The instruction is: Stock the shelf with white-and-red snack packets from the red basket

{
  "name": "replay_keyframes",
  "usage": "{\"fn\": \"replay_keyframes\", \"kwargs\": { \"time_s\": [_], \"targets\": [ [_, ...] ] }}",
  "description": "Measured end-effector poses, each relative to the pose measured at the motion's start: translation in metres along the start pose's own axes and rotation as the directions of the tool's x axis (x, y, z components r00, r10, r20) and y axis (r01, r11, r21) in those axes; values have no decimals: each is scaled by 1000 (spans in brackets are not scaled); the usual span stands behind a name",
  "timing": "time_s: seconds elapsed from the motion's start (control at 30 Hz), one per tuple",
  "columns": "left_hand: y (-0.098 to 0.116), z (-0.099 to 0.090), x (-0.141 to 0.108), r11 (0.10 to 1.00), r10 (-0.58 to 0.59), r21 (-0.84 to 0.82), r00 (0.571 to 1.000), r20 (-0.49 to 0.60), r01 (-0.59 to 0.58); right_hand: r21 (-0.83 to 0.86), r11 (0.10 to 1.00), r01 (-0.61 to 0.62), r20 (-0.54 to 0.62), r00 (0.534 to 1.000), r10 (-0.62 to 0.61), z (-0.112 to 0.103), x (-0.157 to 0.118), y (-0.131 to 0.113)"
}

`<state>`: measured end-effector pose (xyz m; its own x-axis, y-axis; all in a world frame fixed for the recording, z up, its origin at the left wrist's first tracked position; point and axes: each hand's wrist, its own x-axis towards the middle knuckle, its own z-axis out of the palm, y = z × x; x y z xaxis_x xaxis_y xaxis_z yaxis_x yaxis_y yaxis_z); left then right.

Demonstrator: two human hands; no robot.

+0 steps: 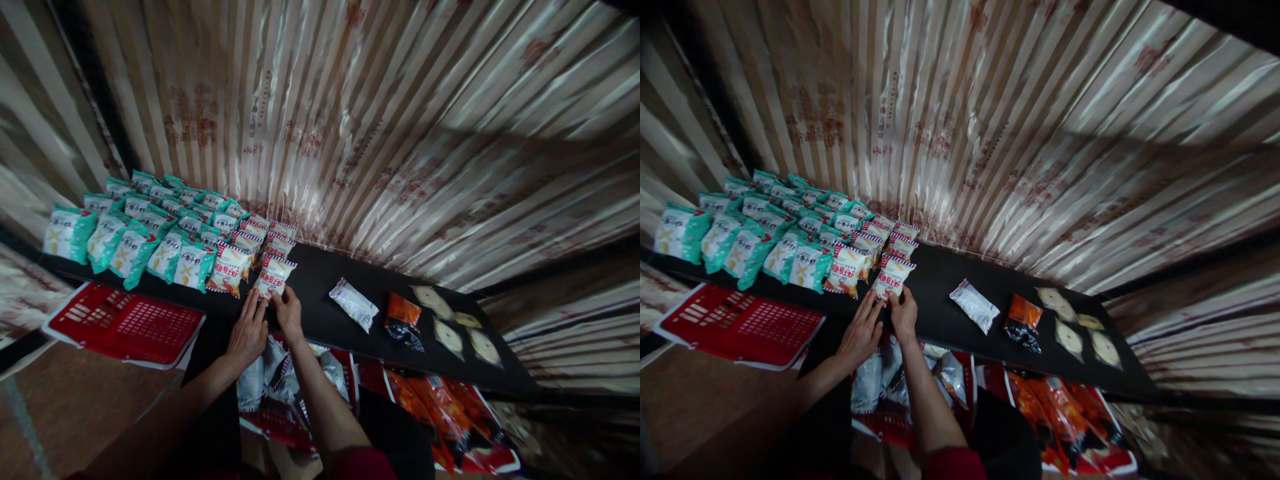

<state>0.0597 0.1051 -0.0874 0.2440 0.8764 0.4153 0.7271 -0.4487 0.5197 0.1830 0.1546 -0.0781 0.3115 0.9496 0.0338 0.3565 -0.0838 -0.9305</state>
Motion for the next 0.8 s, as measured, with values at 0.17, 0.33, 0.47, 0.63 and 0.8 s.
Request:
{"fn": "replay_keyframes", "kwargs": {
  "time_s": [0.17,0.33,0.47,0.63,0.8],
  "targets": [
    [-5,1,6,1000,13,1,1000,-26,-13,14,1000,3,10,1000,-3,6,5,-3],
    [-8,2,8,1000,7,-3,999,-41,-7,29,1000,3,41,999,-4,9,8,-7],
    [-10,1,11,1000,12,-5,999,-50,-12,19,1000,23,29,999,-23,11,10,-9],
    [-13,0,15,1000,10,7,999,-47,-10,-14,999,34,2,999,-34,16,13,-6],
    [-16,0,17,1000,19,18,999,-37,-18,-40,999,37,-15,999,-37,18,16,-2]
  ]
}}
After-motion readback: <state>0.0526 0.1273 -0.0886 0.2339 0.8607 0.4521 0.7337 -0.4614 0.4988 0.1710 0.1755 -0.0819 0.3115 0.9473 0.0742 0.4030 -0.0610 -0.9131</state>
